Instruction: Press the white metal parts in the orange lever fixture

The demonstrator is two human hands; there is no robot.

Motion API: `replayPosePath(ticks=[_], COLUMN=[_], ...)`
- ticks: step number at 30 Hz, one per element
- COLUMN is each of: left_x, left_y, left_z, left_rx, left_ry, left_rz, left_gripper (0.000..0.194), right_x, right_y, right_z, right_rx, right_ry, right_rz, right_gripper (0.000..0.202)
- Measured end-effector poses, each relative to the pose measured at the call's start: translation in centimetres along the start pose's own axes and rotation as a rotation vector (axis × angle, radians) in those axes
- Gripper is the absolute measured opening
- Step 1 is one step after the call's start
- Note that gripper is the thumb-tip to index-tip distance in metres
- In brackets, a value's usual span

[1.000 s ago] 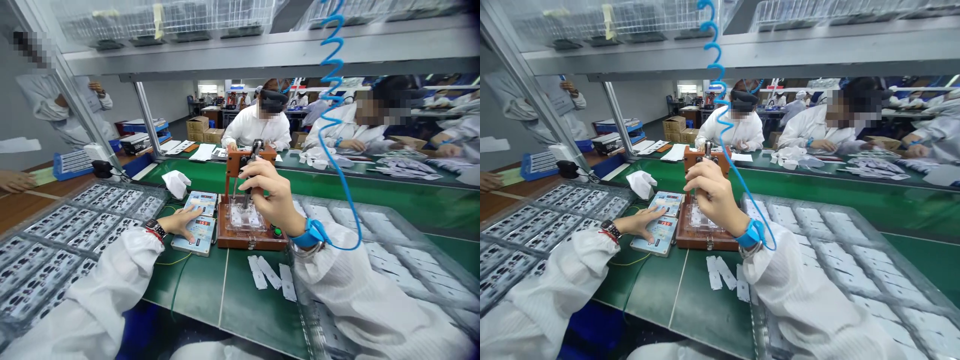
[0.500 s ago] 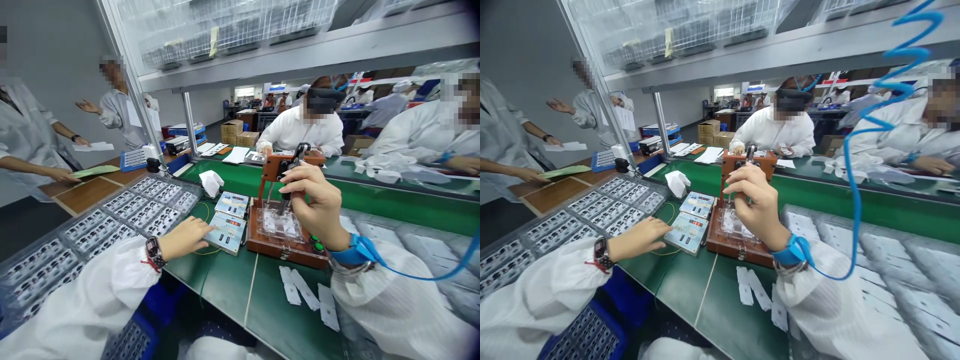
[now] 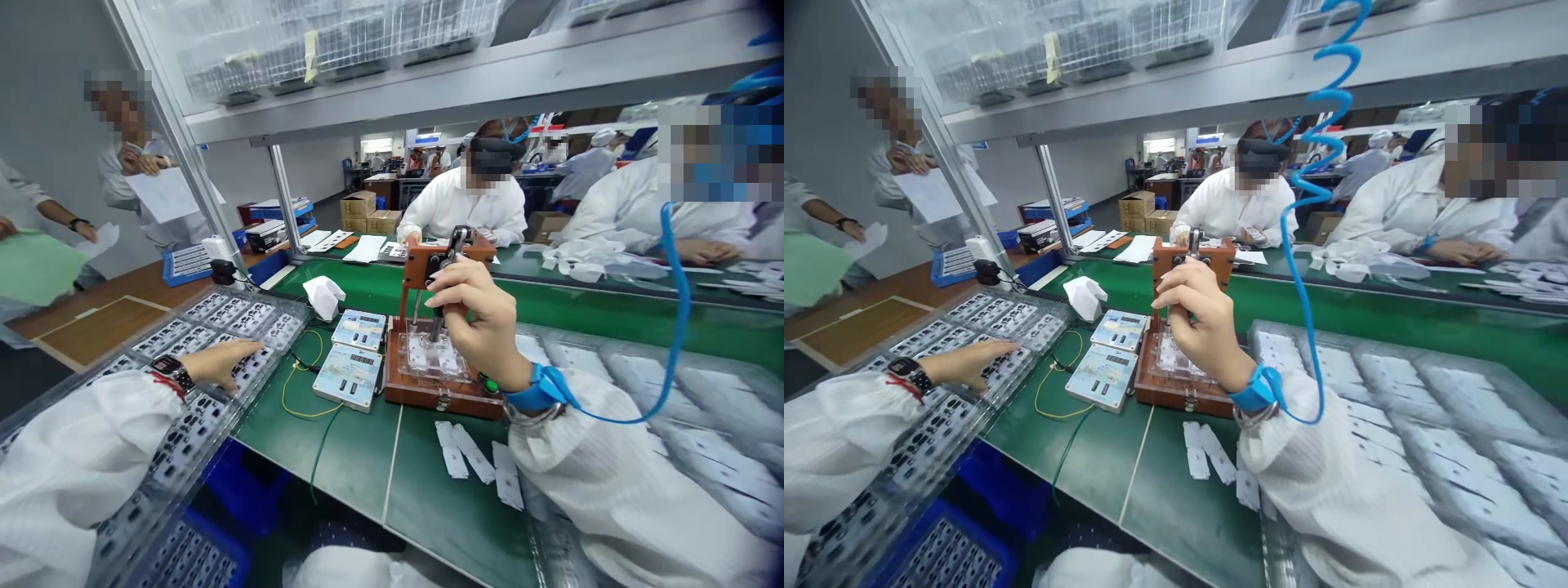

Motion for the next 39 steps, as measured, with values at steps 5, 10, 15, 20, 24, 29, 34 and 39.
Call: replayPosePath(ticks=[5, 10, 15, 20, 24, 29, 34, 39], left_x=[0.3, 0.0, 0.1, -0.6, -1.3, -1.8, -2.0, -1.4], left_y=[-0.8, -0.4, -0.5, -1.0, -1.0, -0.7, -0.4, 0.4], left_z=[0.3, 0.2, 0.0, -0.6, -1.0, -1.0, -1.4, -0.8], left_rx=[0.016, 0.032, 0.027, 0.075, 0.07, 0.06, 0.056, -0.004], left_ry=[0.023, 0.064, 0.027, 0.029, 0.031, 0.024, -0.02, -0.103], left_rz=[0.03, 0.038, 0.091, 0.039, 0.015, 0.027, 0.077, 0.108], left_gripper=[0.09, 0.088, 0.091, 0.084, 0.076, 0.069, 0.058, 0.045], right_x=[0.0, 0.0, -0.1, 0.0, 0.0, -0.3, -0.3, 0.1], right_y=[0.0, 0.0, 0.0, 0.1, 0.1, 0.1, 0.0, 0.0], right_z=[0.2, 0.3, 0.3, 0.3, 0.3, 0.2, 0.0, 0.2], right_rx=[-0.018, -0.028, -0.065, -0.074, -0.084, -0.069, -0.049, -0.047], right_ry=[0.015, 0.025, 0.005, 0.016, 0.021, 0.028, 0.041, 0.025], right_rz=[0.005, 0.0, -0.01, -0.008, -0.016, -0.014, 0.023, 0.129], right_gripper=[0.028, 0.028, 0.027, 0.027, 0.028, 0.028, 0.026, 0.029])
Point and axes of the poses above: each hand's wrist, its own y-axis away from the middle knuckle, its own x-axis out of the palm, z = x × y, the point moved 7 cm from there along -y, towards the middle knuckle, and after that the axes turned 12 degrees about -z, right-handed, at the moved point
